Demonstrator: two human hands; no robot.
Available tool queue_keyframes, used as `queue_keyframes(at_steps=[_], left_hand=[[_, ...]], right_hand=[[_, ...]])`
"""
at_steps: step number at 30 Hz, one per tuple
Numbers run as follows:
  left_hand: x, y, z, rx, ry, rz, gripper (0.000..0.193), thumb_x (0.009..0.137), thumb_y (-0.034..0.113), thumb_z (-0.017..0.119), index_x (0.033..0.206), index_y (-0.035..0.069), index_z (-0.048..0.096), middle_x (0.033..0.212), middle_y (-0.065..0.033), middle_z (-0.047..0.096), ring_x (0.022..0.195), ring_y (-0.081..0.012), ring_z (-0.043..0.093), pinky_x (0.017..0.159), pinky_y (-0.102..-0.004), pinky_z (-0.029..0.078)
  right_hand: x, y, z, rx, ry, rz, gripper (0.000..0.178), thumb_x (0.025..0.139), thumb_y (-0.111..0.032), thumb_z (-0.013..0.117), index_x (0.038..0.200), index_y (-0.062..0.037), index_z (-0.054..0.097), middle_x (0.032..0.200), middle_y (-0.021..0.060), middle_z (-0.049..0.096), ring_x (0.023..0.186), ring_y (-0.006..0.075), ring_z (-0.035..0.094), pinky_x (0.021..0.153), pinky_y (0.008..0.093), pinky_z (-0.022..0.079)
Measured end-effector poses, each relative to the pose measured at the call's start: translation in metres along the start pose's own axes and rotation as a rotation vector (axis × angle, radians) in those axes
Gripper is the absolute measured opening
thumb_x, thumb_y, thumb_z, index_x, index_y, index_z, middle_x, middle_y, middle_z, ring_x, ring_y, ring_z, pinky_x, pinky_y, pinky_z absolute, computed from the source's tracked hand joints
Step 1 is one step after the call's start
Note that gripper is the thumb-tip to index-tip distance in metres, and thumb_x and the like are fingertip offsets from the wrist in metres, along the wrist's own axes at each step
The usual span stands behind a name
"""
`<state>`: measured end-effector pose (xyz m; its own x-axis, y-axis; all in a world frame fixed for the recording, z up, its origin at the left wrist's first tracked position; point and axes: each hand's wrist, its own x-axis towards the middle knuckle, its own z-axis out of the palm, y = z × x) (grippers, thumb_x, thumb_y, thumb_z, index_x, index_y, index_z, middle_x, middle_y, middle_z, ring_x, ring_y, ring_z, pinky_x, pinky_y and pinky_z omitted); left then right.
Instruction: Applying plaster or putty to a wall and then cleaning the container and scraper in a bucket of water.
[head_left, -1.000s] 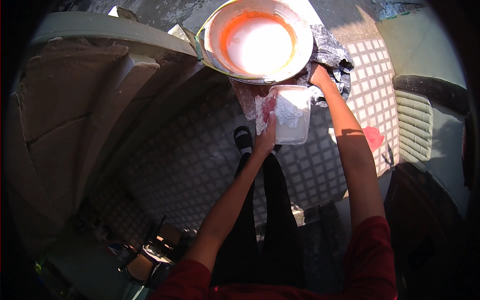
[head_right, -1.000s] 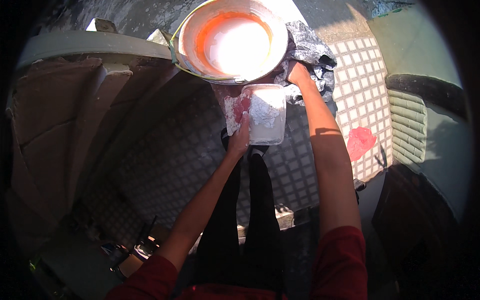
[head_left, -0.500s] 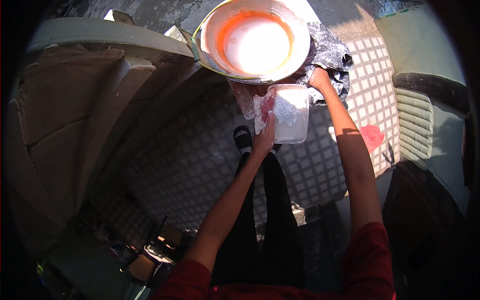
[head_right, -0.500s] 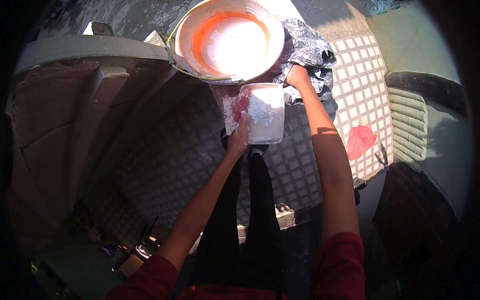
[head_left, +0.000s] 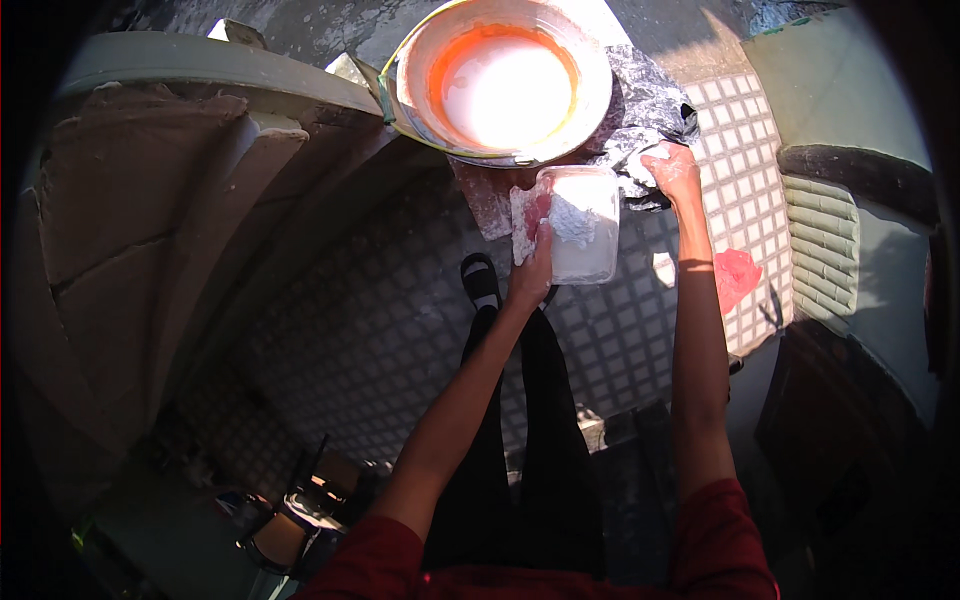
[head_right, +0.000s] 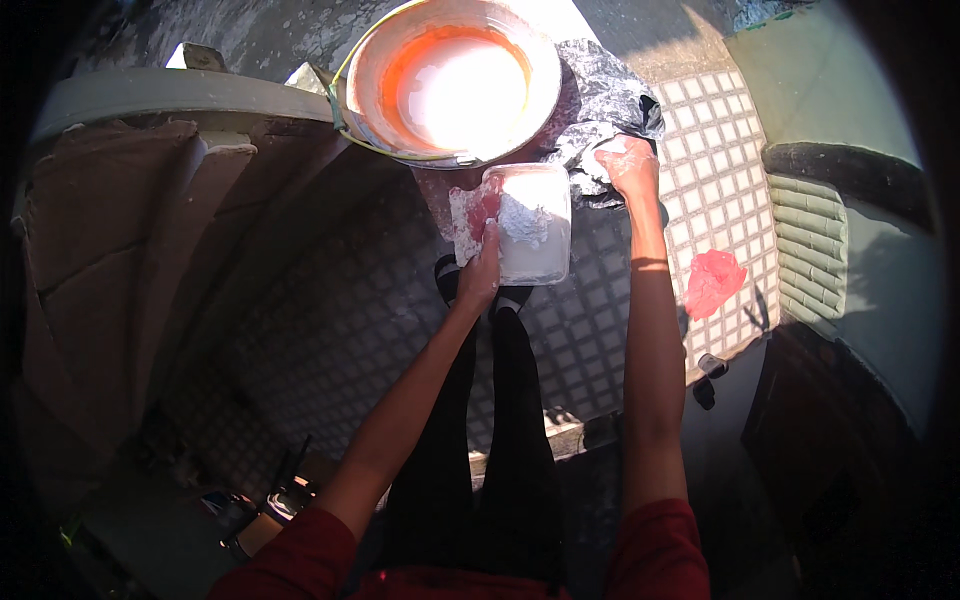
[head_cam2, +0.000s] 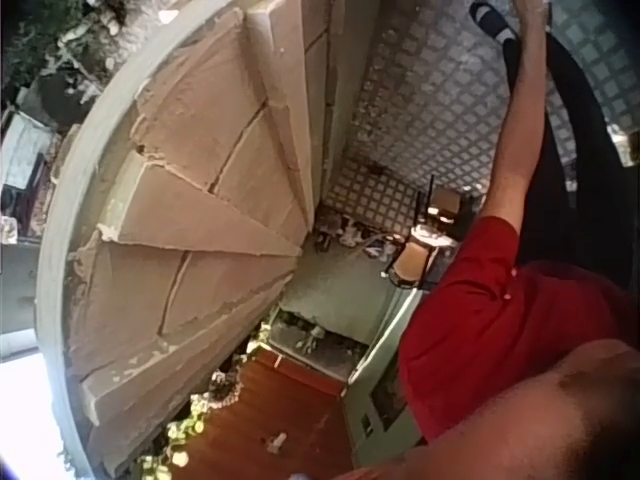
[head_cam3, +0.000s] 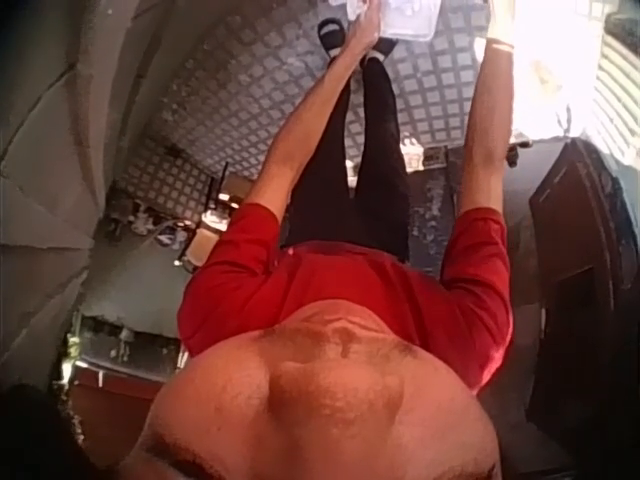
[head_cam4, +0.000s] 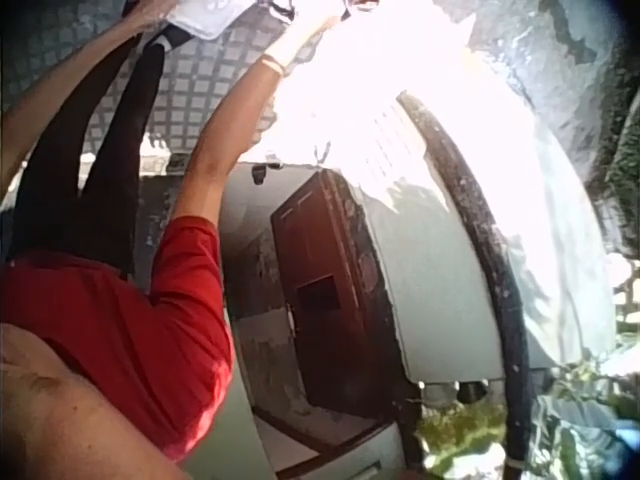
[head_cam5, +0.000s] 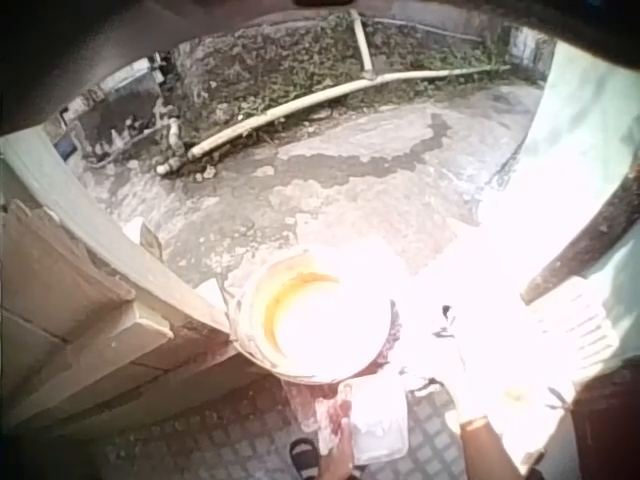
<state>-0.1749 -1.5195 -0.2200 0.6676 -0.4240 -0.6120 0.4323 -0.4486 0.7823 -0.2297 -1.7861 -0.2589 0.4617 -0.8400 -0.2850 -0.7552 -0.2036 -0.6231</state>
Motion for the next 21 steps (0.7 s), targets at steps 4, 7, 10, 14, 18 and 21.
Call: queue_keyframes(at_steps=[4,7,10,14,18,21], left_hand=[[0.002,-0.005,0.001,-0.022,-0.009,0.020,0.063,0.096,0.050,0.034,0.129,-0.004,0.044,0.127,-0.0170,0.050,0.118,-0.0282,0.046,0.100,-0.0321,0.032],[0.004,-0.005,-0.002,-0.039,-0.030,0.049,0.061,0.096,0.048,0.035,0.126,-0.004,0.046,0.123,-0.0166,0.052,0.114,-0.0280,0.048,0.098,-0.0327,0.034],[0.005,-0.005,-0.003,-0.038,-0.013,0.050,0.060,0.096,0.048,0.036,0.124,-0.004,0.048,0.120,-0.0161,0.054,0.111,-0.0265,0.050,0.096,-0.0328,0.035],[0.007,-0.006,-0.004,-0.076,0.009,0.090,0.060,0.096,0.048,0.037,0.124,-0.004,0.048,0.120,-0.0155,0.054,0.111,-0.0244,0.050,0.096,-0.0319,0.035],[0.007,-0.007,-0.005,-0.049,0.033,0.077,0.062,0.095,0.049,0.038,0.125,-0.004,0.047,0.121,-0.0157,0.053,0.110,-0.0239,0.050,0.095,-0.0312,0.036],[0.005,-0.008,-0.010,-0.094,0.005,0.029,0.063,0.095,0.050,0.038,0.126,-0.004,0.046,0.121,-0.0158,0.053,0.109,-0.0237,0.050,0.095,-0.0312,0.037]], right_hand=[[-0.039,-0.048,-0.036,0.067,-0.123,0.023,0.036,0.066,-0.019,0.074,0.098,-0.0031,0.068,0.091,0.0176,0.068,0.086,0.0282,0.066,0.076,0.0350,0.049],[-0.068,-0.079,-0.044,0.104,-0.183,-0.051,0.035,0.068,-0.018,0.072,0.099,-0.0020,0.067,0.091,0.0174,0.068,0.085,0.0277,0.066,0.075,0.0343,0.049],[-0.096,-0.102,-0.035,0.059,-0.232,-0.119,0.036,0.069,-0.017,0.069,0.100,0.0016,0.065,0.093,0.0214,0.067,0.088,0.0308,0.066,0.078,0.0358,0.049],[-0.125,-0.125,-0.029,0.016,-0.329,-0.167,0.038,0.069,-0.016,0.066,0.101,0.0040,0.063,0.094,0.0224,0.065,0.090,0.0354,0.064,0.081,0.0377,0.049],[-0.147,-0.107,-0.014,-0.093,-0.249,-0.347,0.037,0.072,-0.012,0.067,0.106,0.0007,0.061,0.103,0.0199,0.062,0.100,0.0365,0.056,0.088,0.0399,0.044],[-0.159,-0.107,-0.010,-0.132,-0.244,-0.359,0.036,0.074,-0.011,0.067,0.107,-0.0012,0.059,0.104,0.0184,0.061,0.102,0.0363,0.052,0.090,0.0410,0.042]])
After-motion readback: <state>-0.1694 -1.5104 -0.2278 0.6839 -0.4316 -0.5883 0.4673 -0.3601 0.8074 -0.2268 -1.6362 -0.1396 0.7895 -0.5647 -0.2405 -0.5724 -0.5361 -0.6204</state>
